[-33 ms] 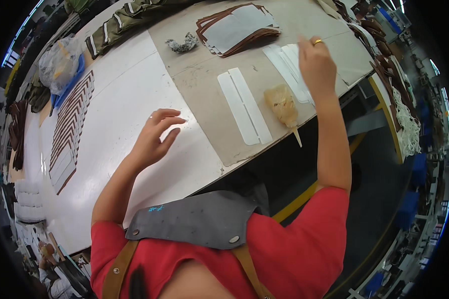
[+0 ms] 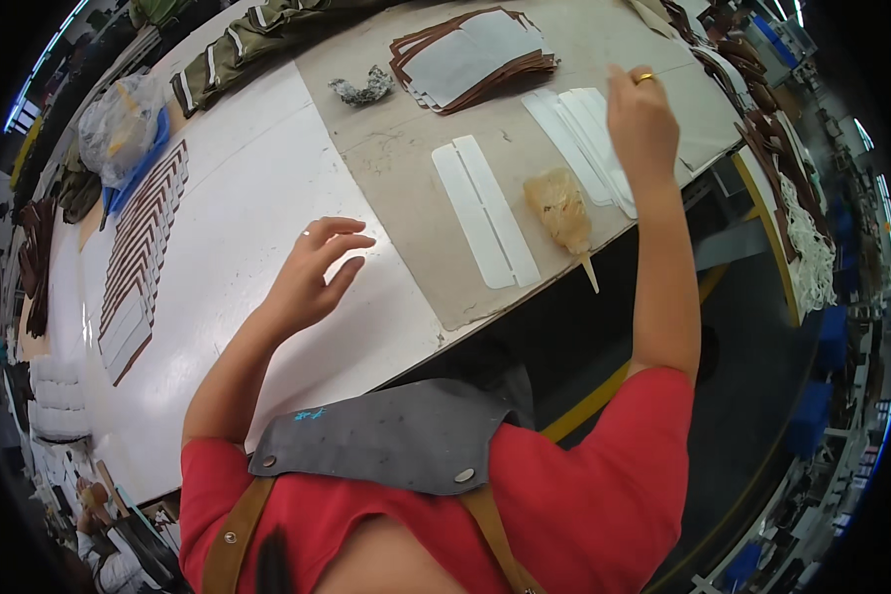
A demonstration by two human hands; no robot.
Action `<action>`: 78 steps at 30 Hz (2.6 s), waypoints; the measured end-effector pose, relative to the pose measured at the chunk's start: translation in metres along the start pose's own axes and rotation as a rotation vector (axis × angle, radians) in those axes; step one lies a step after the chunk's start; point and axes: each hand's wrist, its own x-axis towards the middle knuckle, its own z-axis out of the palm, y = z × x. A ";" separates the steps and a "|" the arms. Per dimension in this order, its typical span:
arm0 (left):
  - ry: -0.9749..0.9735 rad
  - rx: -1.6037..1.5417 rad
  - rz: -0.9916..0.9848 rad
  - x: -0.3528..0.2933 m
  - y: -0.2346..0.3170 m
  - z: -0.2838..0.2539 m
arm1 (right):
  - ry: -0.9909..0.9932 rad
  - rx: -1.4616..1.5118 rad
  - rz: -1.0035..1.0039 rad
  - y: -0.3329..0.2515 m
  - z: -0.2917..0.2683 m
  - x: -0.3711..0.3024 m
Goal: The person applies glue from a bottle onto white rectangular strips and attaches them to brown frames. They repeat this process for multiple units, stacking the completed assemblies on the table.
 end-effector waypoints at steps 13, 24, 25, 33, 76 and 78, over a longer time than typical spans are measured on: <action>0.012 -0.080 -0.115 -0.023 -0.005 0.032 | -0.424 -0.038 -0.470 -0.036 0.159 0.010; 0.207 -0.041 -0.098 -0.028 -0.026 0.055 | -0.426 0.045 -0.513 -0.062 0.204 0.048; 0.212 -0.052 -0.102 -0.028 -0.028 0.055 | -0.472 0.147 -0.449 -0.061 0.201 0.055; 0.201 -0.114 -0.117 -0.029 -0.034 0.058 | -0.704 0.734 -0.200 -0.029 0.211 0.085; 0.558 -1.229 -0.989 -0.171 -0.019 -0.034 | -0.893 1.003 -0.561 -0.239 -0.072 -0.079; 0.539 -0.946 -1.060 -0.178 -0.005 -0.027 | -0.772 1.001 -0.452 -0.223 -0.052 -0.088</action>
